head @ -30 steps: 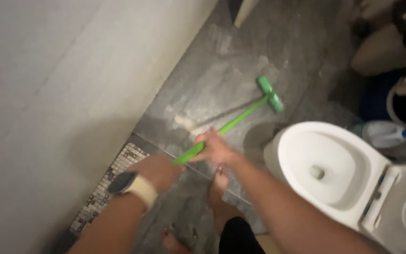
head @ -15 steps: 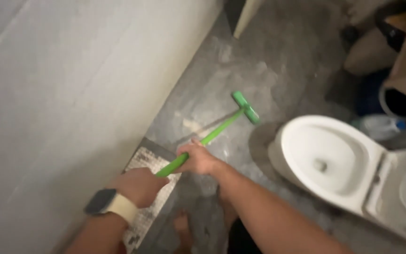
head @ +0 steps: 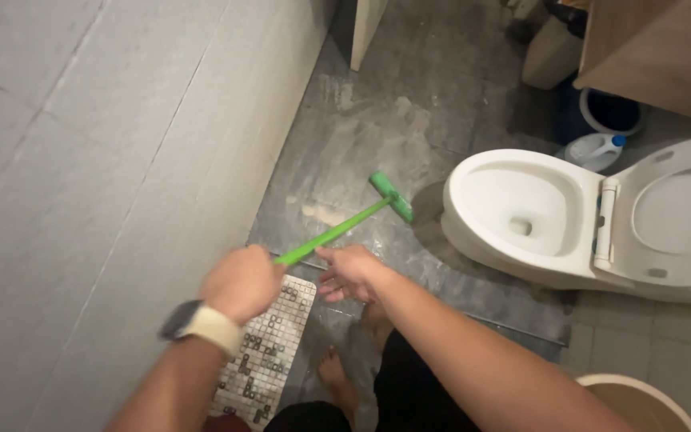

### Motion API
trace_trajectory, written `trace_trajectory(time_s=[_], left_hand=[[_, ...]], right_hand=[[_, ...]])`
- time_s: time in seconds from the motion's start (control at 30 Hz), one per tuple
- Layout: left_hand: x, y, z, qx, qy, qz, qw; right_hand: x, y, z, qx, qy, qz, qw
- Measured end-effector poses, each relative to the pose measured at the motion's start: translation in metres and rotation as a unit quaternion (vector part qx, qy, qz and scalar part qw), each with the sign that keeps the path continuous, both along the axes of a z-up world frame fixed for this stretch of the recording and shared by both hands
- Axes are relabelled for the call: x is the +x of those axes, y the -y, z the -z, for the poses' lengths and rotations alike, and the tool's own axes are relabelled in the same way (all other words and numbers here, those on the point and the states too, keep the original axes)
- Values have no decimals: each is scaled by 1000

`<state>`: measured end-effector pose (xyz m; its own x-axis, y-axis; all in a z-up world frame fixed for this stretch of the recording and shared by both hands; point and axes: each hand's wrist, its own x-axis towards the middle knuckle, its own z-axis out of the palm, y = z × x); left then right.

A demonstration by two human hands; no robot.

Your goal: Scrubbing a bathroom floor using a brush and spray cleaning solution.

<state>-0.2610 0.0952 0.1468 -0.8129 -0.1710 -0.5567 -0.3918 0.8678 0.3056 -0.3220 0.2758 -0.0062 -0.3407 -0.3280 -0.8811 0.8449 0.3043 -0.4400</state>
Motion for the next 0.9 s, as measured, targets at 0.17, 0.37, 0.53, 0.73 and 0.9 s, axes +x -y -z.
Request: trace_trajectory(time_s=[0.17, 0.37, 0.53, 0.73, 0.9], left_hand=[[-12, -51, 45, 54, 21, -41, 997], [-82, -110, 94, 100, 38, -12, 994], [-153, -132, 115, 105, 6, 3, 994], [-203, -62, 93, 98, 71, 68, 990], [-228, 27, 36, -38, 116, 113, 986]], right_hand=[[1, -6, -5, -24, 84, 82, 993], [-39, -38, 31, -32, 51, 246, 967], [-99, -75, 59, -6, 20, 344, 939], [-150, -46, 98, -100, 39, 256, 961], [-174, 55, 18, -169, 84, 148, 971]])
